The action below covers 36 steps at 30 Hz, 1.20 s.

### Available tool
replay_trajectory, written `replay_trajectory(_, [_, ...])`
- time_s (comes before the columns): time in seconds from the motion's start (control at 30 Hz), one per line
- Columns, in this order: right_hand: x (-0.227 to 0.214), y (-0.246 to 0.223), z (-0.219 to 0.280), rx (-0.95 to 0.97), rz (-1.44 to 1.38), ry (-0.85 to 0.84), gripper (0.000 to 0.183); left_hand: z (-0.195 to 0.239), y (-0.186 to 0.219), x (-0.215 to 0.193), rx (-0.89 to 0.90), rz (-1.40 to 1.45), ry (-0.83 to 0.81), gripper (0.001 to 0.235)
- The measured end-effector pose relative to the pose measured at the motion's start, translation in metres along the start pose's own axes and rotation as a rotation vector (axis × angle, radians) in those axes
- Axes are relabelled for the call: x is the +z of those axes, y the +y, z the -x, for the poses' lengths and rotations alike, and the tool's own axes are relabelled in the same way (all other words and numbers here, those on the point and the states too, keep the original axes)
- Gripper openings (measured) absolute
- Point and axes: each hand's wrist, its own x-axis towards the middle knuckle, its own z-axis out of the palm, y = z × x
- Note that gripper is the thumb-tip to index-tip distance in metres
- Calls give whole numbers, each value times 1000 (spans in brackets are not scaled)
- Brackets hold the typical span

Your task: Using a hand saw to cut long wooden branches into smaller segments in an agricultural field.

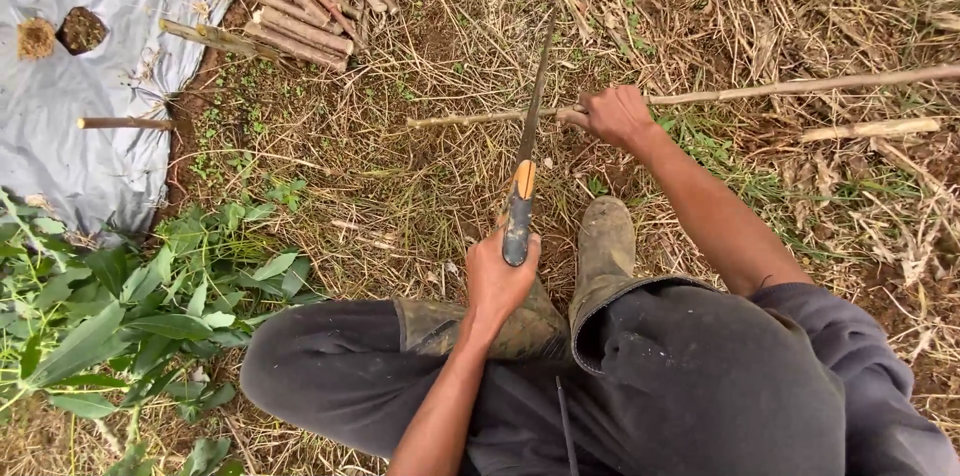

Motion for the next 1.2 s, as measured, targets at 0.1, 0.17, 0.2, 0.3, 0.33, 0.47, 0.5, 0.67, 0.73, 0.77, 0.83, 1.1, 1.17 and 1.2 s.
replay_trajectory(0.1, [-13, 17, 10, 16, 3, 7, 72, -6, 0, 10, 19, 60, 14, 23])
replay_trajectory(0.17, [-20, 16, 8, 50, 38, -48, 72, 25, -3, 10, 42, -36, 64, 30])
replay_trajectory(0.2, [-24, 17, 5, 79, 67, -104, 74, 38, -5, 9, 61, -135, 121, 37])
replay_trajectory(0.3, [-29, 4, 16, 71, 34, -6, 79, 60, -36, 12, 120, -30, 89, 28])
replay_trajectory(0.33, [-30, 1, 19, 78, 27, -18, 79, 53, -30, 12, 111, -34, 77, 28])
replay_trajectory(0.47, [-44, -11, 32, 60, -19, 90, 71, 41, -12, 10, 144, -49, 128, 27])
replay_trajectory(0.5, [-49, -10, 34, 31, -18, 126, 70, 38, -7, 8, 169, -41, 163, 28])
replay_trajectory(0.67, [-60, -24, 47, 1, -79, 153, 70, 67, -7, 1, 246, -48, 213, 33])
replay_trajectory(0.73, [-76, -31, 51, -19, -111, 198, 70, 63, -8, 5, 289, -53, 257, 36])
replay_trajectory(0.77, [-87, -37, 54, 17, -204, 184, 68, 58, -13, 8, 280, -47, 225, 26])
replay_trajectory(0.83, [-93, -46, 56, 41, -299, 162, 66, 60, -17, 6, 260, -41, 203, 20])
replay_trajectory(1.1, [-93, -48, 50, 47, -121, 385, 67, 68, -4, -4, 346, 1, 244, 19])
replay_trajectory(1.17, [-92, -46, 46, 48, -105, 364, 68, 78, -4, -3, 354, -16, 246, 22])
replay_trajectory(1.2, [-91, -46, 44, 45, -95, 334, 69, 85, -5, -3, 351, -36, 249, 26])
